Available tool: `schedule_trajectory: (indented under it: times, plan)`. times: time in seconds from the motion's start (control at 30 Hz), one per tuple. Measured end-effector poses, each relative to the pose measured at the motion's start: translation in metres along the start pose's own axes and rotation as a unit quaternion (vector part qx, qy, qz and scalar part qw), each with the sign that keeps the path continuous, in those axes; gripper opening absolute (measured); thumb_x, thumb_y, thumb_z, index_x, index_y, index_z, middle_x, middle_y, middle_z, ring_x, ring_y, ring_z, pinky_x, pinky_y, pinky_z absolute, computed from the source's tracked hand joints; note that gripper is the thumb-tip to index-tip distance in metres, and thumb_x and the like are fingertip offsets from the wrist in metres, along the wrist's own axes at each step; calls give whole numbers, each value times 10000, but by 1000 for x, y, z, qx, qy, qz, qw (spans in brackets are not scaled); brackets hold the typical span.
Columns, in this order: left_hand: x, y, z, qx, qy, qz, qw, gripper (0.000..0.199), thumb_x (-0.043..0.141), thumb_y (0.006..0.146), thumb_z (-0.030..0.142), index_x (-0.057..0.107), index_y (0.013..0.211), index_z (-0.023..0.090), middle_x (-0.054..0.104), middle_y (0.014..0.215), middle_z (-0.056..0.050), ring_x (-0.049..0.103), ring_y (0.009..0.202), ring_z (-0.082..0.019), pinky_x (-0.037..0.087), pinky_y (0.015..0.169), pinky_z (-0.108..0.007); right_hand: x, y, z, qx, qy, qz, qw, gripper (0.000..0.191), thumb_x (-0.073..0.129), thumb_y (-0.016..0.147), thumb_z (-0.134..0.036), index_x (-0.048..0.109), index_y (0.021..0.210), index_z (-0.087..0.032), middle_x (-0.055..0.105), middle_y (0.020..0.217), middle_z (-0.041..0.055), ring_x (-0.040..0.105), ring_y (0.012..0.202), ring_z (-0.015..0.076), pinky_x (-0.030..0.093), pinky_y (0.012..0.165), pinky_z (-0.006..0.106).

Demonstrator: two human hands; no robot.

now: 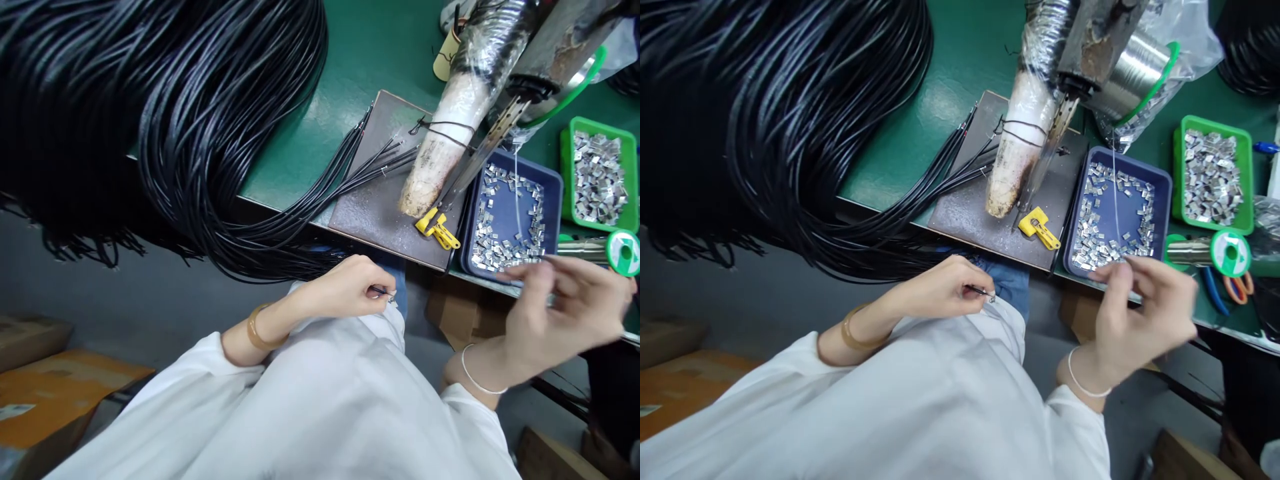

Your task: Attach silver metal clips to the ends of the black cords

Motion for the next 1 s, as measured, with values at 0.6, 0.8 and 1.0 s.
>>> schedule_trajectory:
  times: [0.6, 0.8, 1.0]
  plan:
    - [-122, -20, 0, -26, 250, 428, 868, 209, 647, 888, 241, 750, 1050, 158, 720, 1036, -103, 625, 1011, -255, 470, 926, -400, 65, 60, 69, -34, -169, -278, 945, 141, 810, 734, -235, 677, 764, -199, 703, 792, 20, 598, 613, 111, 424, 663, 277]
    - [-126, -27, -24, -48, 179, 401, 897, 154, 634, 876, 196, 777, 897, 143, 604, 679, -12, 506, 599, -119, 389, 622, -275, 63, 57, 70, -38, -208, -242, 947, 151, 781, 710, -210, 631, 727, -207, 686, 725, 3, 593, 591, 118, 409, 669, 286]
    - [-127, -60, -52, -24, -65, 547, 834, 118, 702, 874, 292, 664, 889, 181, 662, 804, -10, 571, 657, -93, 434, 570, -238, 55, 54, 69, -68, -162, -169, 970, 141, 753, 710, -210, 613, 731, -204, 698, 738, 20, 573, 539, 122, 449, 640, 296]
Point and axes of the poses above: each hand's wrist, its own y-axis towards the middle knuckle, its own x-axis out of the palm, z = x × y, the point moved 8 cm from there along y, towards the middle knuckle
